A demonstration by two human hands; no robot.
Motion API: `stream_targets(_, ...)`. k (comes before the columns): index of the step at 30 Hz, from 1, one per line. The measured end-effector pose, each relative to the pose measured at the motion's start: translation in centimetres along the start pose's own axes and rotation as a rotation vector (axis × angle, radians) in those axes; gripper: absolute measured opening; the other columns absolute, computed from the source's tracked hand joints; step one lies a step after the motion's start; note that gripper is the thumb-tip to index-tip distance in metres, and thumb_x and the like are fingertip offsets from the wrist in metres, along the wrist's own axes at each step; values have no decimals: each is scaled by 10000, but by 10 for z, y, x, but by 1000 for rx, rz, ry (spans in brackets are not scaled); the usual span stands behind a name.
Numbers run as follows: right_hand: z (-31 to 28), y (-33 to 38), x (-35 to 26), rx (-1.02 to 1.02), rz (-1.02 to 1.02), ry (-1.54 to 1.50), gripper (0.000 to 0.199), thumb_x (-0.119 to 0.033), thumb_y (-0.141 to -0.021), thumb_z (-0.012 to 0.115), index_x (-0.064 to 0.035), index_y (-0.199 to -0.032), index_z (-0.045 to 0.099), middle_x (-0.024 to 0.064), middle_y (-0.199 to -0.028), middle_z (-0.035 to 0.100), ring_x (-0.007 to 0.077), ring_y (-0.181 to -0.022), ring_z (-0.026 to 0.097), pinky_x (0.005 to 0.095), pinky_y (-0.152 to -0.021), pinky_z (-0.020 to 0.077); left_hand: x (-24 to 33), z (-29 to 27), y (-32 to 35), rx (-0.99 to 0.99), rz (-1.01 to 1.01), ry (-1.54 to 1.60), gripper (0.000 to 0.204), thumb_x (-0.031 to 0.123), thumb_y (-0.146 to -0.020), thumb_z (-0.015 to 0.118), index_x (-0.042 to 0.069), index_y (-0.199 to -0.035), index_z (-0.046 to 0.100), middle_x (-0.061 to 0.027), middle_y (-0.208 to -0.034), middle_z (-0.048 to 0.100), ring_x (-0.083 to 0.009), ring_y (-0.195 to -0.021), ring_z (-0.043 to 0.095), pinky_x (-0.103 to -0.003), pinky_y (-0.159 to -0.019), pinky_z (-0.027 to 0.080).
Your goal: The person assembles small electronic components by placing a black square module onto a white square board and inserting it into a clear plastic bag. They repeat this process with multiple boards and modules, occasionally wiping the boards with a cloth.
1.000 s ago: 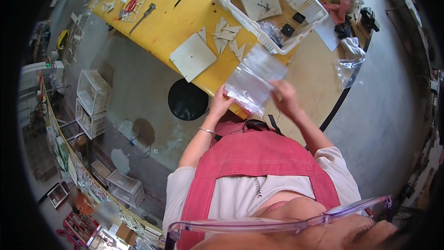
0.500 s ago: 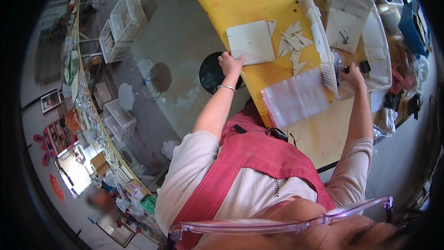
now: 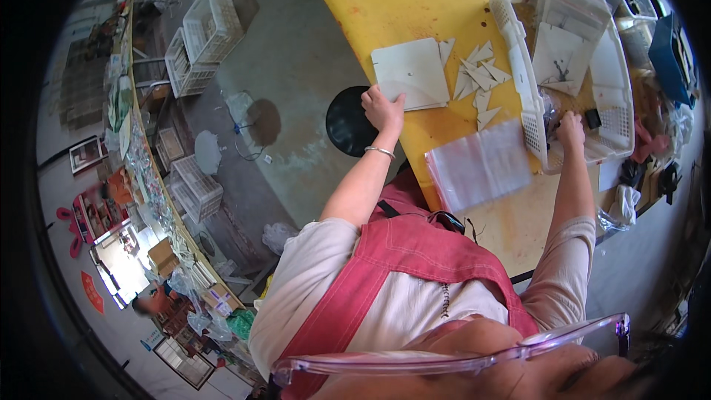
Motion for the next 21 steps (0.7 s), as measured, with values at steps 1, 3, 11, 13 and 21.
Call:
stream_targets(1,-2,2,-2,5,2,18,335,-141,-868,648,-50,-1183,580,178,-1284,545,390,-1136,616,478,-904,548,-1,1,-2,-19,-26,31,622,277,-670,878,61,-1122,509,-172,-1186,510,-368,-1092,529,-460,-889,498)
stream_targets(3,-8,9,-9,15,8,57,332,-157,-867,659,-57,-1177,595,168,-1284,549,377,-1137,619,480,-891,553,-5,3,-8,-41,-103,65,605,264,-663,876,56,-1093,504,-174,-1183,510,-365,-1105,524,-452,-907,492)
stream_targets(11,-50,18,3,215,46,77,324,-233,-874,663,-61,-1143,613,153,-1141,621,356,-1097,634,488,-830,559,-6,5,-21,-148,-239,135,596,250,-646,878,36,-1072,521,-185,-1181,518,-356,-1139,505,-430,-975,462)
stream_targets(13,-69,29,2,351,14,31,311,-242,-874,661,-53,-1117,614,158,-1126,624,361,-1073,636,484,-828,550,0,3,-19,-112,-243,104,608,263,-652,876,36,-1090,520,-188,-1204,506,-358,-1155,505,-435,-977,472)
stream_targets(21,-150,153,-37,766,-227,-499,223,-194,-875,714,-16,-946,600,126,-943,613,303,-827,618,405,-739,501,18,-12,-6,-124,-267,2,666,316,-684,868,15,-1121,467,-177,-1216,481,-357,-1157,512,-454,-900,539)
Point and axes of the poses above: each hand's wrist, its own y-axis away from the middle knuckle, its own z-axis out of the palm, x = y × z, the point moved 1 cm from there along -y, towards the middle knuckle
